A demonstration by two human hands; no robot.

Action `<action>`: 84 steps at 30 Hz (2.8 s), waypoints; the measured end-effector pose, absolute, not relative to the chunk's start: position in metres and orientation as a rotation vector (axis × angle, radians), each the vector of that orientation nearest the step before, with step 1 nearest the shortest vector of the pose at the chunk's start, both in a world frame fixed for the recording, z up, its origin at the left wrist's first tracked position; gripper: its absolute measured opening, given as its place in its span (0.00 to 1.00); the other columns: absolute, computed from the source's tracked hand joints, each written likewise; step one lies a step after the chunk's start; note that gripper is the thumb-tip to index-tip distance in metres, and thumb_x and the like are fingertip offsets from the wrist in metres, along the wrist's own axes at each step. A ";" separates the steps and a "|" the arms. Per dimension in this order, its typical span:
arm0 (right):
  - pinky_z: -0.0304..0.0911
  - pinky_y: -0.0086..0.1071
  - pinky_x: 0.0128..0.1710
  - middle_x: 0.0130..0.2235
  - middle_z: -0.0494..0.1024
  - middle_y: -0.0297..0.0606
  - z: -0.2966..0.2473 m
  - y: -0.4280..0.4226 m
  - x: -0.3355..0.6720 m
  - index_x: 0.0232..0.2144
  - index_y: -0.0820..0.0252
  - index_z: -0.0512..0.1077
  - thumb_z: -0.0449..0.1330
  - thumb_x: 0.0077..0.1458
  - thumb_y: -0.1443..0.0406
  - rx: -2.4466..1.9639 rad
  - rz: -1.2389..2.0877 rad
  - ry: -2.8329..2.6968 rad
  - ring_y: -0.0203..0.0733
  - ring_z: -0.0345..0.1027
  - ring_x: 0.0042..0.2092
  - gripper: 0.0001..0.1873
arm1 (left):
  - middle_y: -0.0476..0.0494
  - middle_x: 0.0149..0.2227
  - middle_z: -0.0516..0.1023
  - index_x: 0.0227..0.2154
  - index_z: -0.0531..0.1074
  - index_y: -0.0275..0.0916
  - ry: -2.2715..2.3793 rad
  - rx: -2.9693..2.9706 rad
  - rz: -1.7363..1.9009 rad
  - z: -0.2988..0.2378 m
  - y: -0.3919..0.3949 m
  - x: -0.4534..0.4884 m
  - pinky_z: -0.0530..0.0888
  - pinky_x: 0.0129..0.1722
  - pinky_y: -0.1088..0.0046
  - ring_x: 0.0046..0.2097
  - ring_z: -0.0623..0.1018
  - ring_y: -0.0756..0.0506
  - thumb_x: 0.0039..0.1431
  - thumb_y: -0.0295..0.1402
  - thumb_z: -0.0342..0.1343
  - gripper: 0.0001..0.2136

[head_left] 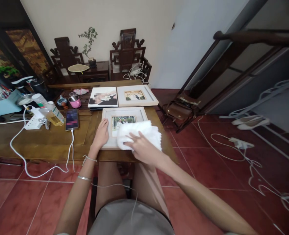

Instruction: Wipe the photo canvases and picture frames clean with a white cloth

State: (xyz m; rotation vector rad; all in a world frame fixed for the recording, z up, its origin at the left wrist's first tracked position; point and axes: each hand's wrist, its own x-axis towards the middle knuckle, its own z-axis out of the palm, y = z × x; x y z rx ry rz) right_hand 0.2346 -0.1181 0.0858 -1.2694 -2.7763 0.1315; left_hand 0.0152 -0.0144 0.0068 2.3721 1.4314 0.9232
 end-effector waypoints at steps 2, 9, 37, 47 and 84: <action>0.44 0.57 0.58 0.58 0.65 0.51 0.080 -0.115 0.212 0.50 0.62 0.70 0.51 0.47 0.75 -1.195 0.155 -2.754 0.57 0.52 0.61 0.26 | 0.34 0.60 0.62 0.56 0.61 0.31 1.443 2.358 0.908 0.008 -0.013 0.014 0.56 0.63 0.55 0.64 0.56 0.41 0.58 0.23 0.40 0.22; 0.47 0.53 0.58 0.55 0.68 0.53 0.077 -0.118 0.215 0.48 0.64 0.71 0.51 0.46 0.75 -1.274 0.112 -2.689 0.54 0.54 0.61 0.25 | 0.36 0.61 0.61 0.58 0.60 0.33 1.370 2.378 0.882 0.006 -0.011 0.010 0.55 0.64 0.54 0.65 0.54 0.42 0.55 0.19 0.41 0.26; 0.51 0.40 0.53 0.51 0.73 0.48 0.079 0.027 0.231 0.54 0.57 0.67 0.51 0.49 0.78 -1.505 -0.150 -2.724 0.48 0.68 0.48 0.29 | 0.34 0.61 0.60 0.57 0.60 0.34 1.430 2.348 0.841 0.003 -0.015 0.014 0.55 0.63 0.52 0.65 0.53 0.41 0.51 0.15 0.41 0.28; 0.51 0.42 0.54 0.49 0.73 0.51 0.085 -0.048 0.300 0.50 0.63 0.70 0.49 0.42 0.81 -1.548 -0.054 -2.759 0.50 0.64 0.54 0.31 | 0.33 0.62 0.59 0.57 0.60 0.32 1.456 2.360 0.851 0.002 -0.014 0.013 0.56 0.62 0.52 0.66 0.53 0.42 0.52 0.15 0.40 0.28; 0.50 0.48 0.54 0.51 0.71 0.52 0.082 -0.103 0.249 0.51 0.63 0.69 0.49 0.48 0.76 -1.420 0.020 -2.761 0.54 0.59 0.55 0.27 | 0.33 0.58 0.65 0.52 0.66 0.31 1.413 2.448 0.920 0.005 -0.011 0.011 0.58 0.63 0.54 0.64 0.57 0.41 0.51 0.15 0.41 0.24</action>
